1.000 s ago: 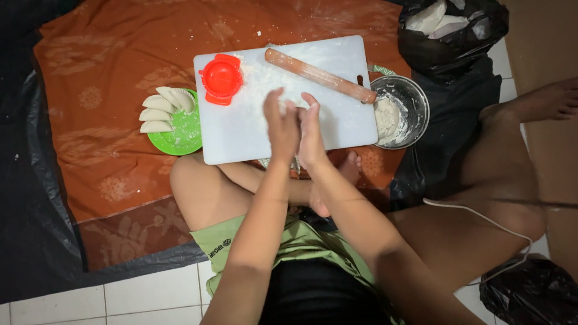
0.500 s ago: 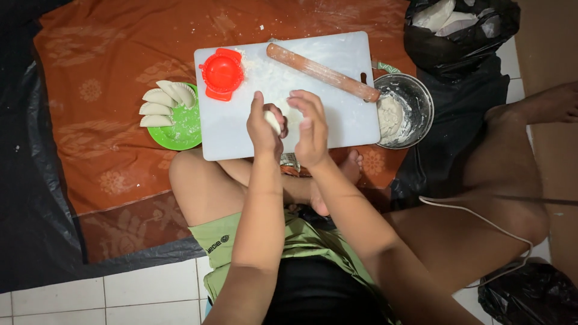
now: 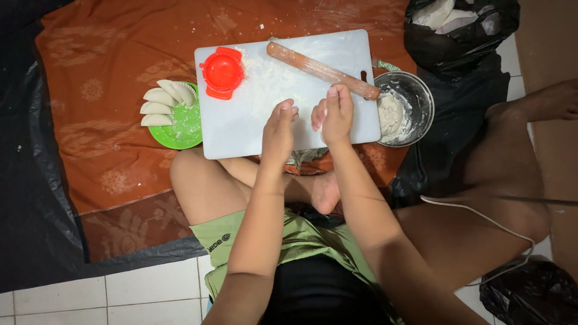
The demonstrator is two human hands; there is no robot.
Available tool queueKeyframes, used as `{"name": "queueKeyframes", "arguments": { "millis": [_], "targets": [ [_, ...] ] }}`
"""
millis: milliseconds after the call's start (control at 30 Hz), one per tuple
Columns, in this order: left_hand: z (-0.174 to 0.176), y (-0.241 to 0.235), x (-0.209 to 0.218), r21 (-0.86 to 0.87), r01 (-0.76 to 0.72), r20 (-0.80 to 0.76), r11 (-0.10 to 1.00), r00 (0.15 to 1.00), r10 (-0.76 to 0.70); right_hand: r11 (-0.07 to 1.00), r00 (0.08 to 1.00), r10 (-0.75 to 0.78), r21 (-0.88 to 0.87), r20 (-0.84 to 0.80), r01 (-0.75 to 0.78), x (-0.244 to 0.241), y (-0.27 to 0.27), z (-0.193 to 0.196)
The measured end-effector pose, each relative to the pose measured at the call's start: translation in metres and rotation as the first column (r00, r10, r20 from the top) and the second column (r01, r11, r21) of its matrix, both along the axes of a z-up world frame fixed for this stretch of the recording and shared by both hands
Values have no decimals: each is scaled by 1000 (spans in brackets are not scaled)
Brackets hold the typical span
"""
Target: Preparing dough wrappers by rolling small pieces of dough into balls and flattening them with a rolling pin on a cutting board.
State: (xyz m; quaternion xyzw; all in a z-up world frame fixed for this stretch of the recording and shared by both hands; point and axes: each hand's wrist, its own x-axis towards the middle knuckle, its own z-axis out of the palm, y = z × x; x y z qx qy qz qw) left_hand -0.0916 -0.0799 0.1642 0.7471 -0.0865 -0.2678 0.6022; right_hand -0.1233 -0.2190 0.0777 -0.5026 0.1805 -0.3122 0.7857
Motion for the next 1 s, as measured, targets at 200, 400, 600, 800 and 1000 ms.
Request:
{"name": "queueKeyframes", "arguments": {
  "millis": [200, 400, 600, 800, 1000],
  "targets": [
    [-15, -8, 4, -32, 41, 177, 999, 984, -35, 989, 875, 142, 106, -462, -105, 14, 50, 35],
    [-51, 5, 39, -61, -566, 143, 822, 810, 568, 902, 919, 340, -207, -200, -379, -11, 58, 67],
    [-45, 14, 39, -289, -592, -424, 752, 784, 454, 722, 997, 64, -692, 53, -10, -9, 69, 82],
    [-56, -10, 38, -45, -435, -534, 899, 771, 346, 596, 996, 66, -803, 62, 11, 3, 70, 27],
    [-12, -17, 12, -376, -161, -652, 913, 745, -137, 636, 996, -83, -771, -13, 43, 3, 10, 0]
  ]
}}
